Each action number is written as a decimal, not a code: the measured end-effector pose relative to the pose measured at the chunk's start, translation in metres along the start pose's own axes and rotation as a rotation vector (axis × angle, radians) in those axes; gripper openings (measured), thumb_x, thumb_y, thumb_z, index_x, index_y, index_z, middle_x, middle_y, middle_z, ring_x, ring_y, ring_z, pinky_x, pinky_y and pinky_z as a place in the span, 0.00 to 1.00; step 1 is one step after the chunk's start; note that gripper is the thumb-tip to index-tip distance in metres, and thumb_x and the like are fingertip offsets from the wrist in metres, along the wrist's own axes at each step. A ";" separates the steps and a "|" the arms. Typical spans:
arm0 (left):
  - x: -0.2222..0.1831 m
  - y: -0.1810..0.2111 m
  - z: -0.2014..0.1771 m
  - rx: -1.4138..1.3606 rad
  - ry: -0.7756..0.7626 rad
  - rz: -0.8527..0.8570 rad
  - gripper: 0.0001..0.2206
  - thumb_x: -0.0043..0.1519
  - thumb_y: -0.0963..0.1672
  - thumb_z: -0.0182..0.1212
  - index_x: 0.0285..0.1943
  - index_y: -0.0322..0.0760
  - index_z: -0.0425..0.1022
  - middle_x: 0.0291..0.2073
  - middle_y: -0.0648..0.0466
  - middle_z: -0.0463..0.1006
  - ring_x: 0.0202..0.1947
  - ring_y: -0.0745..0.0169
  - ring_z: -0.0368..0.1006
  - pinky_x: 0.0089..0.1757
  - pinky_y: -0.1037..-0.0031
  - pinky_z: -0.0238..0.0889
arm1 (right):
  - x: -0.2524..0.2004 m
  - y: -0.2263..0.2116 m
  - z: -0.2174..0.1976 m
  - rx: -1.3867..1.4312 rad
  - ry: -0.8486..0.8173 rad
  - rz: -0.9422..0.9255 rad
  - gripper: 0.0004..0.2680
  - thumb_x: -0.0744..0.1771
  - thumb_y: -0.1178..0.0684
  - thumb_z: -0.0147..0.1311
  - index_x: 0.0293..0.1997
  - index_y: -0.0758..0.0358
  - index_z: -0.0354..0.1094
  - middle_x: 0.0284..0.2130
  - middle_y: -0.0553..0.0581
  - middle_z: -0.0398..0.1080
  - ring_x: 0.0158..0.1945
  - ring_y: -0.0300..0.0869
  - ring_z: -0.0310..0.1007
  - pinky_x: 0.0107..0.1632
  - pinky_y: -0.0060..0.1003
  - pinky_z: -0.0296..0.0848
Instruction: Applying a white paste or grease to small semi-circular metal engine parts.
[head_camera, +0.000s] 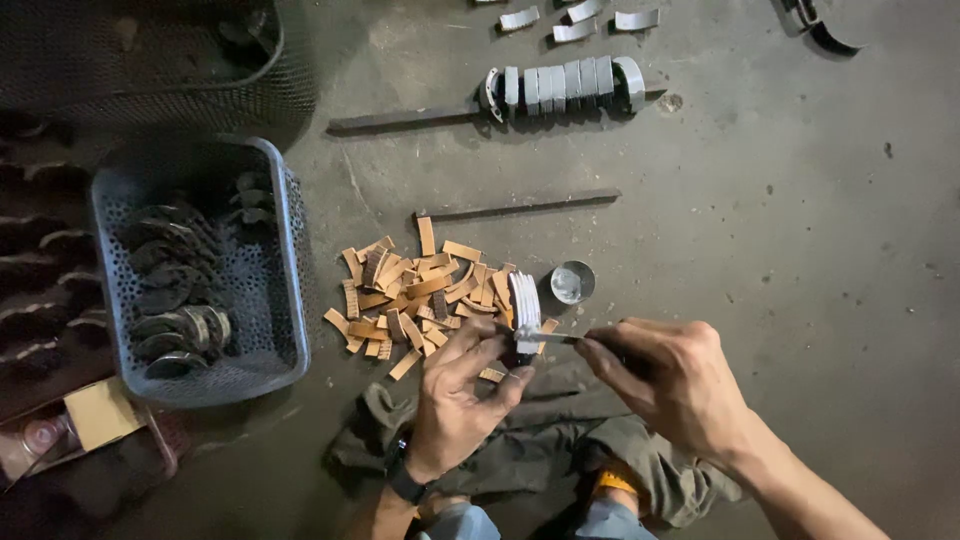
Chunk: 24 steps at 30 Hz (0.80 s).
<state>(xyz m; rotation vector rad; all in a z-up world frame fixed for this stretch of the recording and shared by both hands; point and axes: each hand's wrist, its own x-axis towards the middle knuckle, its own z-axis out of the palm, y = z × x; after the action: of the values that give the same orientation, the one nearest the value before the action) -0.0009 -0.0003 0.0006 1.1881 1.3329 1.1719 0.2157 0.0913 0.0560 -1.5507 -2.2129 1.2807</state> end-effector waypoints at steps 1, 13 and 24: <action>0.000 0.000 -0.001 0.075 0.011 0.072 0.10 0.57 0.36 0.69 0.46 0.24 0.77 0.43 0.49 0.75 0.42 0.60 0.76 0.43 0.74 0.71 | 0.001 0.006 0.000 0.025 0.019 -0.095 0.05 0.64 0.55 0.61 0.38 0.64 0.79 0.19 0.57 0.75 0.17 0.39 0.72 0.23 0.38 0.70; -0.010 -0.021 -0.009 0.101 -0.144 0.116 0.10 0.60 0.40 0.70 0.45 0.25 0.76 0.42 0.48 0.74 0.41 0.57 0.77 0.41 0.72 0.74 | 0.018 0.017 -0.014 0.186 -0.178 0.328 0.10 0.64 0.47 0.61 0.41 0.59 0.83 0.14 0.53 0.74 0.17 0.36 0.66 0.21 0.38 0.67; -0.015 -0.053 -0.003 -0.131 -0.212 0.103 0.12 0.60 0.37 0.70 0.49 0.22 0.76 0.47 0.47 0.76 0.47 0.57 0.76 0.47 0.72 0.73 | 0.009 0.063 0.005 0.465 0.015 0.318 0.07 0.65 0.54 0.60 0.39 0.66 0.82 0.16 0.52 0.75 0.18 0.36 0.65 0.19 0.33 0.62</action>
<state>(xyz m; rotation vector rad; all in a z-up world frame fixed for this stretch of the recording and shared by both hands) -0.0065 -0.0190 -0.0513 1.2592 1.0322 1.1522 0.2531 0.1019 0.0050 -1.7392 -1.5373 1.7077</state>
